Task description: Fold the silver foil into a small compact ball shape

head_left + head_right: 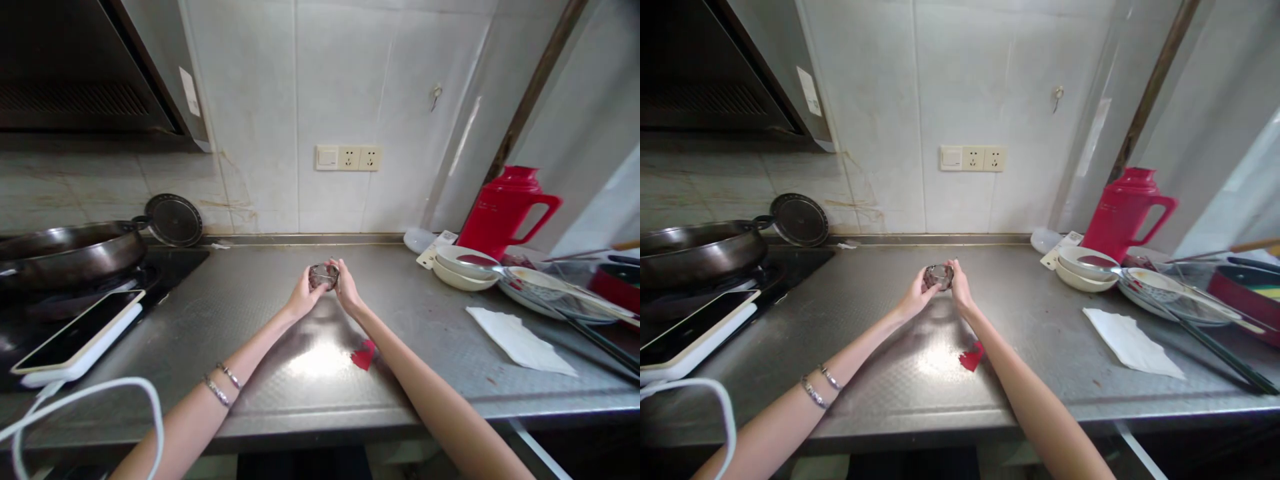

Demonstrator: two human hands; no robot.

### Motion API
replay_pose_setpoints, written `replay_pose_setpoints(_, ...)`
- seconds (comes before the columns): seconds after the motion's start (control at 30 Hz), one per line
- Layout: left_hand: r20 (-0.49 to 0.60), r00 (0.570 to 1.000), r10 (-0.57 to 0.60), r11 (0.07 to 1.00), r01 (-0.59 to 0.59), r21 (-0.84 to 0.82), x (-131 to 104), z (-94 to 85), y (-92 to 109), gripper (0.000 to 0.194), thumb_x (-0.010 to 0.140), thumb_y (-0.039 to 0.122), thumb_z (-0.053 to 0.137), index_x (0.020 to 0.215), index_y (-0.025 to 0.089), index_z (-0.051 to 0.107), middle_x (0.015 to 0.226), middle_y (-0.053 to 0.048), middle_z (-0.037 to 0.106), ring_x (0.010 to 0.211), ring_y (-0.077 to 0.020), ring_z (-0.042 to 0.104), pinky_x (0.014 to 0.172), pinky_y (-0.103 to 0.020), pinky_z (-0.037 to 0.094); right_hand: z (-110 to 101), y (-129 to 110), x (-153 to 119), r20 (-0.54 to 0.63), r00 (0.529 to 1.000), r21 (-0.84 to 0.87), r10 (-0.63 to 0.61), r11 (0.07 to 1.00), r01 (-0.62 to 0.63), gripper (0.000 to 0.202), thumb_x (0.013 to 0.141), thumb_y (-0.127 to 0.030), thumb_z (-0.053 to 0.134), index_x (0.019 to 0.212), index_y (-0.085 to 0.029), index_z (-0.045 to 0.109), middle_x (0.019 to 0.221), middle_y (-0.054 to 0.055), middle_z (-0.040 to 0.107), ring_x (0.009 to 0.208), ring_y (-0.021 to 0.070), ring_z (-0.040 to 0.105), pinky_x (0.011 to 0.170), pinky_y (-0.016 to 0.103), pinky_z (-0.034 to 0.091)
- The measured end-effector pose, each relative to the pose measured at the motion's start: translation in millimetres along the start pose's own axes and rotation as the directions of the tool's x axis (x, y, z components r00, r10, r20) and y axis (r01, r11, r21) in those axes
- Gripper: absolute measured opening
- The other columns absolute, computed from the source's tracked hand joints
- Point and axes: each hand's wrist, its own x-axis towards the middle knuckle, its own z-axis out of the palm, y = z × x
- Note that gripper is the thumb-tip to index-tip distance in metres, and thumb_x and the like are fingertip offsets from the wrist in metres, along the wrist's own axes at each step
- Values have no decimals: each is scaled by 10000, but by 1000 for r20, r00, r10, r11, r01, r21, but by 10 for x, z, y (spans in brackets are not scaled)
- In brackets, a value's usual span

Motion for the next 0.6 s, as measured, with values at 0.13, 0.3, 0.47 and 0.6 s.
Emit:
replay_pose_setpoints(0.13, -34, 999, -41, 997, 43, 68, 18, -33, 15, 682, 493, 243, 869, 1091, 148, 556, 1139, -139, 621, 1083, -292, 598, 997, -469, 442, -11, -22, -14, 77, 996, -50, -53, 997, 57, 542, 790, -646, 448, 958, -197, 701, 979, 47, 728, 914, 213, 657, 837, 317, 483)
replay_pose_setpoints(0.3, 40, 995, -95, 995, 93, 30, -5, -44, -14, 689, 504, 234, 869, 1087, 152, 510, 1077, -116, 657, 1012, -259, 635, 956, -465, 474, 39, -43, -94, 98, 994, -145, -39, 988, 54, 562, 786, -665, 431, 845, -185, 719, 848, 59, 735, 831, 237, 667, 816, 354, 486)
replay_pose_setpoints(0.47, -94, 995, -23, 997, 30, 72, -23, 7, -66, 716, 521, 295, 864, 1087, 157, 447, 1070, -111, 639, 1002, -236, 631, 947, -438, 466, 85, -5, -119, 52, 996, -131, -75, 988, 82, 549, 785, -654, 438, 862, -186, 715, 878, 57, 732, 902, 246, 655, 869, 358, 465)
replay_pose_setpoints(0.6, -222, 975, -19, 996, 38, 83, -8, 28, -107, 741, 532, 311, 852, 1106, 148, 411, 1116, -137, 607, 1024, -241, 621, 954, -428, 457, 145, 76, -153, 64, 994, -100, -89, 990, 95, 517, 789, -634, 459, 938, -199, 695, 989, 46, 720, 1006, 224, 619, 926, 333, 436)
